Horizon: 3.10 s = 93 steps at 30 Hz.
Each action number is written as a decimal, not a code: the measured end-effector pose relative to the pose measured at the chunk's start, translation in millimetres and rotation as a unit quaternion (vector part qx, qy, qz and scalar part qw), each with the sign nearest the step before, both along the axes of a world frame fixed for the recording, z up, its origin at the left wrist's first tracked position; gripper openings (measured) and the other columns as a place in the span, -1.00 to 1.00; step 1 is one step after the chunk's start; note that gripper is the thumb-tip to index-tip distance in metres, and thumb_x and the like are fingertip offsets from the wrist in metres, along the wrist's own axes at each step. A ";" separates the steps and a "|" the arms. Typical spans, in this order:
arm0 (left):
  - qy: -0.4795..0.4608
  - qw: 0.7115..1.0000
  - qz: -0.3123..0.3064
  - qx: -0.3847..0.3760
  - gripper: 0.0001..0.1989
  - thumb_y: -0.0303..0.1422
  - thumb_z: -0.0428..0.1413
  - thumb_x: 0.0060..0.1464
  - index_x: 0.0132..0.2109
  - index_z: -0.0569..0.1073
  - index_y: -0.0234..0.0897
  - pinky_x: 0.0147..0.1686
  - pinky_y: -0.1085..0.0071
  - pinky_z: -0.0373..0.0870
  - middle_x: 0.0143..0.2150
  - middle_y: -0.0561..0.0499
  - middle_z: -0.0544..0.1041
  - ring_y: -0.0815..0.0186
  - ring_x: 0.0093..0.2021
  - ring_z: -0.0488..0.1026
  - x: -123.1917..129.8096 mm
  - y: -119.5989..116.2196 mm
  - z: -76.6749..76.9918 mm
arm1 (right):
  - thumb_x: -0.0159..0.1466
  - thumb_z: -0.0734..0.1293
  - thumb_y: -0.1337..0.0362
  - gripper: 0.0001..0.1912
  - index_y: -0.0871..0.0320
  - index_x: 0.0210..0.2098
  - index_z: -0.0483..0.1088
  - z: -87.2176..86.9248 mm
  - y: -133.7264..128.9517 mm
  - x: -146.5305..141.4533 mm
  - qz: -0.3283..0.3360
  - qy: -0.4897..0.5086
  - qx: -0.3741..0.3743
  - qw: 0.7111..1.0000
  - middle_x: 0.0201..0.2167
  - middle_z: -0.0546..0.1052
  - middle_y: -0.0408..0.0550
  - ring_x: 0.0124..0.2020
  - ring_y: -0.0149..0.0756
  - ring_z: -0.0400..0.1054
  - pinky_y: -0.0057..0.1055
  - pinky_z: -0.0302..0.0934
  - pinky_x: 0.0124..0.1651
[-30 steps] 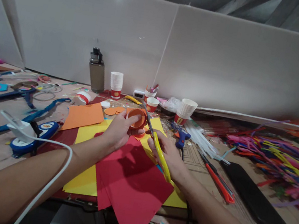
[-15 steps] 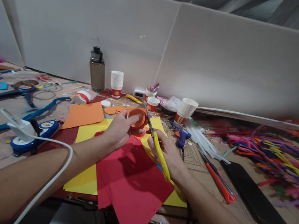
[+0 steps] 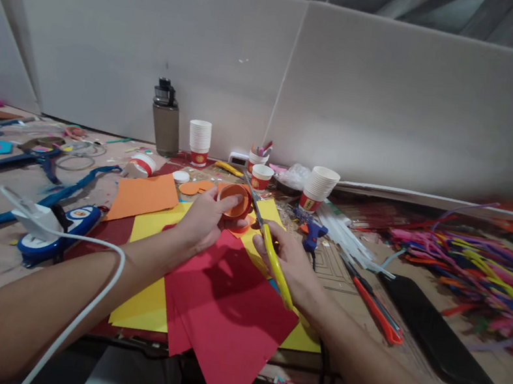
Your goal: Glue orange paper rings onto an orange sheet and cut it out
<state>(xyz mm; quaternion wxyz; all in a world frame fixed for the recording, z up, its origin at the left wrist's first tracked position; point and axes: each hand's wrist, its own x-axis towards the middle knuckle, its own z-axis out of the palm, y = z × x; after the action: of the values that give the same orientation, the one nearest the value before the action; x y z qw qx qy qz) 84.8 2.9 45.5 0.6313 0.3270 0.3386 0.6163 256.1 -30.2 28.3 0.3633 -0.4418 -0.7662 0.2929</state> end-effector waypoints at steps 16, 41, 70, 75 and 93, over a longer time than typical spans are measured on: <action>0.048 0.997 -0.040 0.033 -0.73 -0.42 0.27 -0.12 -0.21 0.44 -0.33 -0.58 0.49 0.47 -0.33 0.03 0.51 0.37 -0.42 0.47 -3.7 2.6 -6.5 | 0.33 0.19 0.04 -0.71 0.14 -0.33 0.27 9.5 -0.1 0.4 0.018 -0.016 -0.006 1.000 -0.41 0.32 -0.17 -0.39 -0.37 0.13 -0.41 0.04 -0.34; 0.128 0.980 -0.126 0.088 -0.74 -0.39 0.27 -0.08 -0.22 0.42 -0.36 -0.65 0.56 0.36 -0.38 0.03 0.50 0.40 -0.45 0.45 -15.7 9.8 -3.8 | 0.31 0.20 -0.01 -0.69 0.11 -0.33 0.20 15.0 -1.8 4.9 0.022 -0.028 -0.018 0.999 -0.46 0.26 -0.19 -0.45 -0.39 0.10 -0.42 0.04 -0.41; 0.129 0.982 -0.118 0.070 -0.75 -0.40 0.26 -0.10 -0.24 0.43 -0.36 -0.65 0.55 0.37 -0.40 0.03 0.51 0.39 -0.47 0.45 -15.9 6.7 2.0 | 0.29 0.25 0.01 -0.72 0.11 -0.32 0.25 13.2 -1.7 7.1 0.030 -0.002 -0.050 0.998 -0.44 0.28 -0.19 -0.45 -0.40 0.13 -0.43 0.05 -0.43; 0.136 0.980 -0.123 0.079 -0.74 -0.40 0.27 -0.11 -0.24 0.42 -0.35 -0.64 0.54 0.37 -0.39 0.03 0.51 0.37 -0.45 0.46 -17.6 7.1 4.0 | 0.29 0.26 0.02 -0.72 0.11 -0.33 0.24 14.2 -2.0 7.3 0.036 0.008 -0.066 0.997 -0.46 0.26 -0.21 -0.47 -0.41 0.12 -0.43 0.03 -0.43; 0.169 0.967 -0.165 0.099 -0.75 -0.40 0.26 -0.10 -0.23 0.44 -0.33 -0.65 0.56 0.33 -0.39 0.03 0.51 0.39 -0.48 0.45 -26.8 11.7 8.1 | 0.28 0.28 0.00 -0.69 0.10 -0.36 0.23 15.4 -4.4 8.3 0.050 0.031 -0.099 0.993 -0.48 0.21 -0.23 -0.52 -0.45 0.08 -0.45 0.00 -0.49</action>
<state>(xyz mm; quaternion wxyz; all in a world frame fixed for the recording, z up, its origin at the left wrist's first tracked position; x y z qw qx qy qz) 57.9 14.6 53.6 0.6226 0.5385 0.3193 0.4696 264.4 -34.6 43.6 0.3265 -0.4273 -0.7427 0.3990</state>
